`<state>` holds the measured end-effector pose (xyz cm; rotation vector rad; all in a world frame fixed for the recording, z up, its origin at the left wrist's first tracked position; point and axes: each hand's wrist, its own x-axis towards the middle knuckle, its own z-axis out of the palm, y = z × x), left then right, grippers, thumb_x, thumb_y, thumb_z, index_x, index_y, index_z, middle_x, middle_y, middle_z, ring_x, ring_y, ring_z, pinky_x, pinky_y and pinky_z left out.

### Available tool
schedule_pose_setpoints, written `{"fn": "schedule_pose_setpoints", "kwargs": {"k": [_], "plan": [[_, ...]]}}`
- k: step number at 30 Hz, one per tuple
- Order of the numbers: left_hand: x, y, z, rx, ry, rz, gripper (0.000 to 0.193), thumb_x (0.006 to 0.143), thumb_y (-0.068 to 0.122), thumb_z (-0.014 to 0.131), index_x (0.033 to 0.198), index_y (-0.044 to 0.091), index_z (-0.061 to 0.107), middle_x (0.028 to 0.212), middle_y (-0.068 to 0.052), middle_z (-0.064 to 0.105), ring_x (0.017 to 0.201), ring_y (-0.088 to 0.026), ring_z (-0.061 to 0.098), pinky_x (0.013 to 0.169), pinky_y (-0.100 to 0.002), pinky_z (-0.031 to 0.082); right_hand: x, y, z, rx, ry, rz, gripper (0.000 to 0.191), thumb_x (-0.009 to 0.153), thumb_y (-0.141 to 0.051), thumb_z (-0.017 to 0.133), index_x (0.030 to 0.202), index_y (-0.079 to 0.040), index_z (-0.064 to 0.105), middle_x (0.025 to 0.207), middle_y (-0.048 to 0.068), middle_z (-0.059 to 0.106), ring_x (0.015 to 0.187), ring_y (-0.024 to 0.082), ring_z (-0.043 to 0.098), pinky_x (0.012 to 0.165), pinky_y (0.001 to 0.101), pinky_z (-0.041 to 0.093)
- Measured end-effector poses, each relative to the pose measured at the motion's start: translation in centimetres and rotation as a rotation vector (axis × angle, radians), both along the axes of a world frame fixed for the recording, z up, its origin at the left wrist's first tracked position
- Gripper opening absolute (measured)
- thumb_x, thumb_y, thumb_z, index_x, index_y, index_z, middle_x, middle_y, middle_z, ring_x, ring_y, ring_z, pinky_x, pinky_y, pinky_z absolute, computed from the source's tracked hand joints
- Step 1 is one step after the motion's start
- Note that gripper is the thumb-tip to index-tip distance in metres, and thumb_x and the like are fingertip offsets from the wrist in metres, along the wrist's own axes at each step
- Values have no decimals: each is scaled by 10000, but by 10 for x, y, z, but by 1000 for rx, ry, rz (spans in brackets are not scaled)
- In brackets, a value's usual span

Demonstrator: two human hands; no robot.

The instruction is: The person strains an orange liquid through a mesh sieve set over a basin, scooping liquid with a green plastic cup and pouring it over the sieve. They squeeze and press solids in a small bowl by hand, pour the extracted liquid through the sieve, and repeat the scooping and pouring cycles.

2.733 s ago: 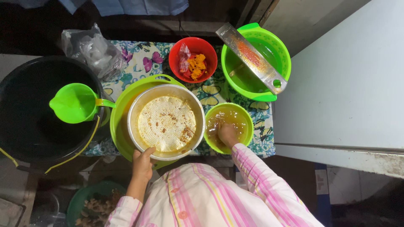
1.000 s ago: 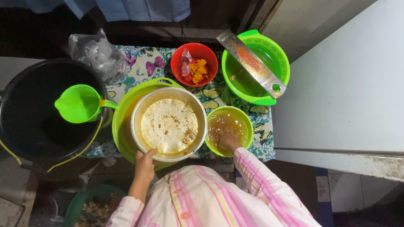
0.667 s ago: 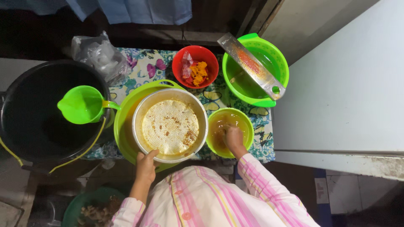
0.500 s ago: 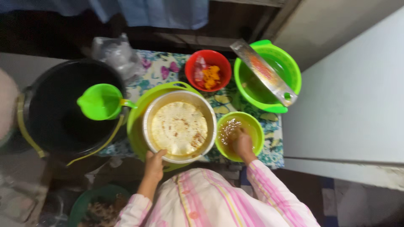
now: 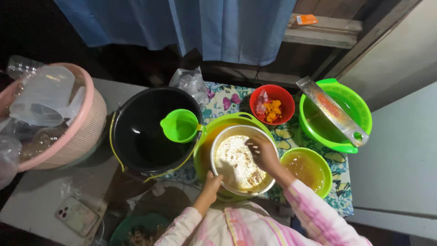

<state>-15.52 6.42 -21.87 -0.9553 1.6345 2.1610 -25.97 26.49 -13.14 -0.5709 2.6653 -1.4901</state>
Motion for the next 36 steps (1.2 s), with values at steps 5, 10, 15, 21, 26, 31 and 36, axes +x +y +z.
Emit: {"fn": "schedule_pose_setpoints", "kwargs": {"k": [5,10,15,21,26,31,36], "plan": [[-4,-11,9,22,165,-103,551,764,27,683,1307,17,587,1191,-113,698,1066,-257,658,906,-355,527,-31,-103,6,73,63,128,256,838,-5,690,1089,-45,676,1068,173,681,901,323,722,751,405,584],[-10,-28,14,-20,142,-181,564,775,17,694,1328,44,584,1229,-109,704,1105,-250,658,953,-350,508,-53,-149,-12,107,122,101,508,732,52,702,1223,-21,590,1090,232,651,946,427,666,804,451,549],[-12,-42,17,10,43,-203,591,770,12,690,1349,66,584,1239,-101,710,1124,-252,660,964,-356,503,-59,-156,-32,106,169,74,419,790,49,698,1188,-50,614,1098,200,688,971,422,680,818,444,561],[-19,-54,11,36,13,-283,598,804,47,695,1385,76,560,1261,-109,699,1126,-252,654,967,-368,504,-58,-156,-23,49,198,-1,407,739,80,654,1103,-93,709,1004,157,705,899,347,712,767,402,594],[-33,-49,7,-115,-170,-416,551,842,138,724,1367,30,597,1263,-128,689,1114,-258,655,948,-380,512,-70,-150,15,-116,-23,-90,280,810,-25,758,1077,-36,675,963,122,703,728,200,697,639,331,581],[-29,-38,4,-2,-139,-305,531,807,117,736,1312,22,602,1204,-140,687,1056,-284,653,883,-406,543,-62,-88,45,-543,-472,-69,313,922,-64,651,1224,-56,573,1017,88,755,697,159,646,589,277,551],[-21,-27,0,118,-35,-224,394,819,51,691,1180,-55,574,1067,-190,695,863,-296,709,689,-418,604,-18,57,47,-517,-368,-245,319,939,-128,692,1231,-95,567,1103,23,691,930,110,689,645,252,589]]}}
